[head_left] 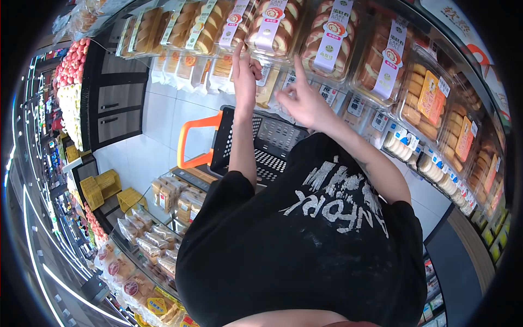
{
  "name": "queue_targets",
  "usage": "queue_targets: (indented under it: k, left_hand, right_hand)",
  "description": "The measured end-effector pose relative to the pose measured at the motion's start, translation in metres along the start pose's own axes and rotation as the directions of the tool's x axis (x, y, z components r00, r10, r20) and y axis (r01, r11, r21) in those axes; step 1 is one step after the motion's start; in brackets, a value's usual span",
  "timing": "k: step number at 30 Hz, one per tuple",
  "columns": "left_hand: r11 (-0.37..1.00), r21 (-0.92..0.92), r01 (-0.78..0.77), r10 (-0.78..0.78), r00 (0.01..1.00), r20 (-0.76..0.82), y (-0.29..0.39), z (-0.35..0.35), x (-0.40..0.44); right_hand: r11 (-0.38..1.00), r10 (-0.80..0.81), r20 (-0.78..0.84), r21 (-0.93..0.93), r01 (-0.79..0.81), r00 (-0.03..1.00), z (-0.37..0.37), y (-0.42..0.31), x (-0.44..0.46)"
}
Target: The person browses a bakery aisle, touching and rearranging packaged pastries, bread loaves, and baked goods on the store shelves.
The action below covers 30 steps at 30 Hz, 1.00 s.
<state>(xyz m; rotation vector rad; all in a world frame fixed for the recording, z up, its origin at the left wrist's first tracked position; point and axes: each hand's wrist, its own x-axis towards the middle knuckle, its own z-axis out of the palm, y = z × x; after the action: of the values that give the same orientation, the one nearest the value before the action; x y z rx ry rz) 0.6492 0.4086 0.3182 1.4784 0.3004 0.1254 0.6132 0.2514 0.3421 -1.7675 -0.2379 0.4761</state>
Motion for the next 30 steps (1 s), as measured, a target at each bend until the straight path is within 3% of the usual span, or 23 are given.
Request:
queue_targets:
  k: [2, 4, 7, 12, 14, 15, 16, 17, 18, 19, 20, 22, 23, 24, 26, 27, 28, 30]
  left_hand:
    - [0.998, 0.061, 0.034, -0.040, 0.995, 0.091, 0.005, -0.004, 0.007]
    - [0.998, 0.067, 0.006, -0.012, 0.997, 0.082, 0.004, -0.003, 0.007]
    - [0.997, 0.077, -0.028, 0.019, 0.994, 0.110, -0.002, -0.004, 0.008]
    - [0.996, 0.022, -0.081, 0.078, 0.992, 0.097, -0.016, -0.001, 0.006]
    - [0.979, 0.091, -0.180, 0.180, 0.984, 0.016, -0.027, 0.003, 0.001]
    - [0.970, 0.110, -0.217, 0.225, 0.972, -0.072, -0.040, 0.006, -0.003]
    - [0.989, -0.017, -0.146, 0.138, 0.961, -0.238, -0.051, 0.013, -0.004]
    - [0.955, -0.001, -0.296, 0.290, 0.937, -0.195, -0.081, 0.006, -0.008]
    - [0.977, -0.021, -0.214, 0.207, 0.961, -0.185, -0.080, 0.015, -0.026]
    - [0.991, -0.131, -0.017, 0.008, 0.997, -0.075, -0.095, 0.012, -0.039]
    - [0.993, -0.063, 0.099, -0.094, 0.992, 0.078, -0.120, 0.008, -0.051]
    - [0.952, 0.241, 0.188, -0.274, 0.876, 0.398, -0.152, 0.008, -0.081]
    - [0.878, 0.478, 0.043, -0.321, 0.793, 0.518, -0.170, 0.005, -0.092]
    - [0.810, 0.586, -0.006, -0.409, 0.710, 0.573, -0.169, 0.011, -0.106]
    - [0.855, 0.500, -0.134, -0.386, 0.478, 0.789, -0.224, -0.002, -0.114]
    - [0.805, 0.588, -0.078, -0.503, 0.438, 0.745, -0.231, -0.003, -0.116]
    - [0.740, 0.672, -0.029, -0.610, 0.393, 0.688, -0.236, -0.002, -0.116]
    - [0.591, 0.776, -0.221, -0.703, 0.330, 0.630, -0.243, -0.003, -0.115]
  right_hand:
    - [0.997, 0.061, 0.001, 0.053, -0.061, 0.998, 0.004, -0.001, 0.013]
    - [0.991, 0.104, 0.031, 0.077, -0.107, 0.994, 0.004, -0.004, 0.021]
    - [0.997, -0.024, -0.011, 0.066, 0.025, 1.000, 0.017, 0.013, 0.026]
    - [0.996, -0.049, -0.013, 0.074, 0.050, 0.999, 0.016, 0.009, 0.015]
    - [0.998, 0.002, -0.014, 0.065, -0.001, 1.000, 0.004, 0.004, -0.005]
    - [0.995, -0.048, -0.004, 0.088, 0.048, 0.999, -0.001, 0.015, -0.016]
    - [0.999, -0.038, 0.051, -0.008, 0.038, 0.998, -0.011, 0.026, -0.030]
    - [0.998, -0.062, 0.072, -0.009, 0.063, 0.995, -0.017, 0.042, -0.046]
    - [0.994, 0.081, 0.138, -0.077, -0.071, 0.987, -0.033, 0.038, -0.067]
    - [0.996, 0.068, 0.153, -0.076, -0.057, 0.986, -0.040, 0.062, -0.085]
    - [0.981, 0.157, 0.119, -0.133, -0.141, 0.981, -0.049, 0.077, -0.107]
    - [0.924, 0.244, -0.009, -0.300, -0.236, 0.970, -0.064, 0.107, -0.149]
    - [0.878, 0.347, -0.075, -0.325, -0.352, 0.935, -0.071, 0.121, -0.169]
    - [0.828, 0.406, -0.107, -0.377, -0.415, 0.908, -0.075, 0.140, -0.189]
    - [0.695, 0.608, -0.182, -0.349, -0.629, 0.773, -0.079, 0.164, -0.225]
    - [0.705, 0.625, -0.201, -0.268, -0.656, 0.754, -0.073, 0.199, -0.246]
    - [0.602, 0.729, -0.247, -0.212, -0.770, 0.639, -0.071, 0.197, -0.259]
    - [0.539, 0.773, -0.401, 0.008, -0.842, 0.491, -0.042, 0.255, -0.301]
